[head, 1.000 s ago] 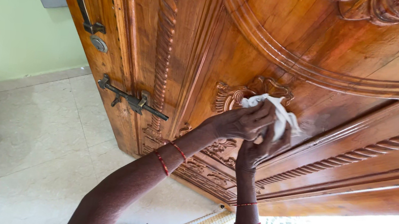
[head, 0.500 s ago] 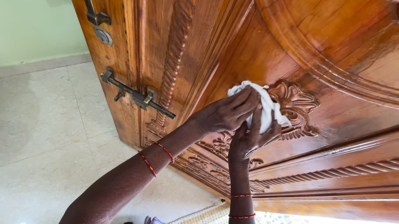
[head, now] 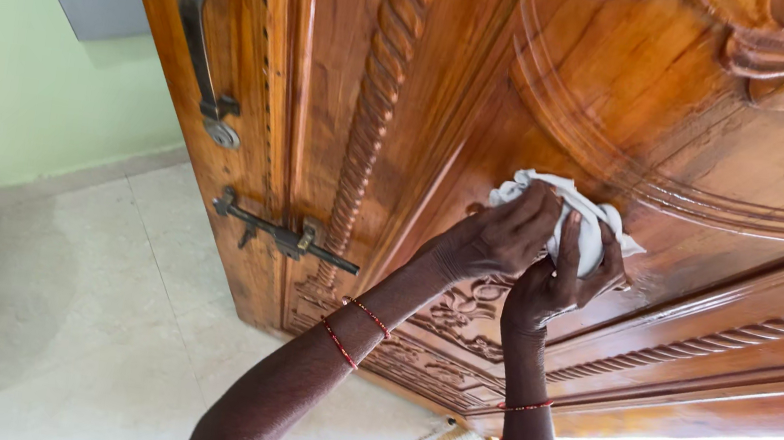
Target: The person cleans the intricate carvings and flat surfaces of a wooden door using a white cloth, wiping across different sections of the wood.
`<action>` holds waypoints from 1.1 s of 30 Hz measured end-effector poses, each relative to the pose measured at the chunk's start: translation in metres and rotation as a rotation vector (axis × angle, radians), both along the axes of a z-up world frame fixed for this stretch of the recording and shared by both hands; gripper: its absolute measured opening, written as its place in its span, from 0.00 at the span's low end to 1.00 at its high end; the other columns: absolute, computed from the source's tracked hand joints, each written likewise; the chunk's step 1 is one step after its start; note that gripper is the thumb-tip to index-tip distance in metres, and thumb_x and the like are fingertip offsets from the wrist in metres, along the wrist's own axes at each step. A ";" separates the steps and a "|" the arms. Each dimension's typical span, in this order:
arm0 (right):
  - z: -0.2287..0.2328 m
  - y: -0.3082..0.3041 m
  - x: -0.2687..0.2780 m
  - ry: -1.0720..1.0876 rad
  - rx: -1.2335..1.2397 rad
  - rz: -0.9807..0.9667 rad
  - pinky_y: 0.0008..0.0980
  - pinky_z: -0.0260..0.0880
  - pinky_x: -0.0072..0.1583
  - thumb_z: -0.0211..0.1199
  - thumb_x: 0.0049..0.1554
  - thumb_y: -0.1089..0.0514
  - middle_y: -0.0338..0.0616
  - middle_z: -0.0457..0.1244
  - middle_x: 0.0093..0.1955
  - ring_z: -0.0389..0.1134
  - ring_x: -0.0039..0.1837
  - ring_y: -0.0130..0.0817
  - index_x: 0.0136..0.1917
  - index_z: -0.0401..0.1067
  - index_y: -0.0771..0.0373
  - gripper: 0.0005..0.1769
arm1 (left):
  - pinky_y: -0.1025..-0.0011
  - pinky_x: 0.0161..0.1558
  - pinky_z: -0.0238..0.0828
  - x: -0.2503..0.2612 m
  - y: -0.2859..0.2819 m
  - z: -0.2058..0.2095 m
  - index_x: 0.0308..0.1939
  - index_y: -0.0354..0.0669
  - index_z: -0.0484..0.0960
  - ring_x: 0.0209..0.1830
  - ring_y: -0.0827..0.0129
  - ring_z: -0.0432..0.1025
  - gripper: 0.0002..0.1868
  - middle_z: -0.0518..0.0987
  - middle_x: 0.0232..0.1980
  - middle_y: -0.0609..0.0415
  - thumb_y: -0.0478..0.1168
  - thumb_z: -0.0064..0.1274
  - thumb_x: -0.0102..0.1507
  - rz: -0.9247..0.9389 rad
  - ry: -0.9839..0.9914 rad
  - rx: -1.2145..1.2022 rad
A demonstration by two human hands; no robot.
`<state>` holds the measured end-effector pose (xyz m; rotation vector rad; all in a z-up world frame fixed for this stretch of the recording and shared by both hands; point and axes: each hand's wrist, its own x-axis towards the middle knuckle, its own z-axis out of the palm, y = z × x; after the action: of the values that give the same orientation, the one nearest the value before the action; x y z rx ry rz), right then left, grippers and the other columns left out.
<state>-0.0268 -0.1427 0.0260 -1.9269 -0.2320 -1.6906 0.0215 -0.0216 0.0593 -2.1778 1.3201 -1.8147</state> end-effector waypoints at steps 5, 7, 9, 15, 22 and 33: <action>0.012 0.039 0.011 0.062 -0.113 -0.128 0.52 0.59 0.73 0.63 0.51 0.76 0.52 0.61 0.67 0.60 0.71 0.51 0.65 0.78 0.55 0.31 | 0.56 0.67 0.70 0.005 0.039 -0.003 0.60 0.30 0.78 0.66 0.47 0.69 0.20 0.74 0.64 0.38 0.36 0.53 0.65 0.104 0.011 -0.244; 0.002 0.041 0.014 0.083 -0.222 -0.130 0.52 0.59 0.72 0.65 0.51 0.75 0.48 0.63 0.66 0.61 0.70 0.47 0.64 0.78 0.55 0.30 | 0.57 0.65 0.72 0.001 0.054 -0.018 0.62 0.29 0.76 0.64 0.47 0.70 0.22 0.75 0.63 0.37 0.34 0.53 0.65 0.146 0.097 -0.232; -0.008 0.035 0.010 0.118 -0.304 -0.111 0.52 0.59 0.72 0.66 0.49 0.75 0.47 0.64 0.65 0.61 0.69 0.46 0.63 0.79 0.54 0.30 | 0.59 0.64 0.75 -0.007 0.060 -0.031 0.62 0.23 0.75 0.62 0.47 0.71 0.23 0.75 0.62 0.33 0.32 0.54 0.64 0.174 0.172 -0.130; 0.013 0.015 -0.003 0.050 -0.231 -0.131 0.49 0.61 0.71 0.63 0.49 0.77 0.50 0.64 0.65 0.60 0.68 0.48 0.63 0.79 0.53 0.32 | 0.59 0.66 0.74 -0.012 0.039 -0.006 0.64 0.22 0.75 0.63 0.45 0.71 0.24 0.75 0.63 0.31 0.32 0.55 0.65 0.070 0.124 -0.090; 0.120 0.060 0.035 -0.038 -0.156 -0.087 0.49 0.61 0.74 0.60 0.54 0.76 0.51 0.62 0.70 0.59 0.73 0.51 0.67 0.76 0.51 0.32 | 0.53 0.72 0.68 0.018 0.066 0.096 0.65 0.27 0.73 0.72 0.44 0.65 0.23 0.73 0.68 0.34 0.35 0.55 0.67 0.035 0.042 -0.288; 0.036 0.007 0.022 -0.076 -0.261 -0.100 0.52 0.58 0.74 0.63 0.57 0.73 0.52 0.62 0.68 0.60 0.72 0.49 0.63 0.80 0.53 0.25 | 0.59 0.72 0.73 0.018 0.024 -0.001 0.62 0.23 0.77 0.72 0.44 0.65 0.19 0.72 0.67 0.32 0.31 0.55 0.68 0.039 0.094 -0.211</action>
<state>-0.0044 -0.1352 0.0624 -2.0927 -0.4102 -1.8795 0.0396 0.0020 0.0583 -2.4022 1.1380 -1.9408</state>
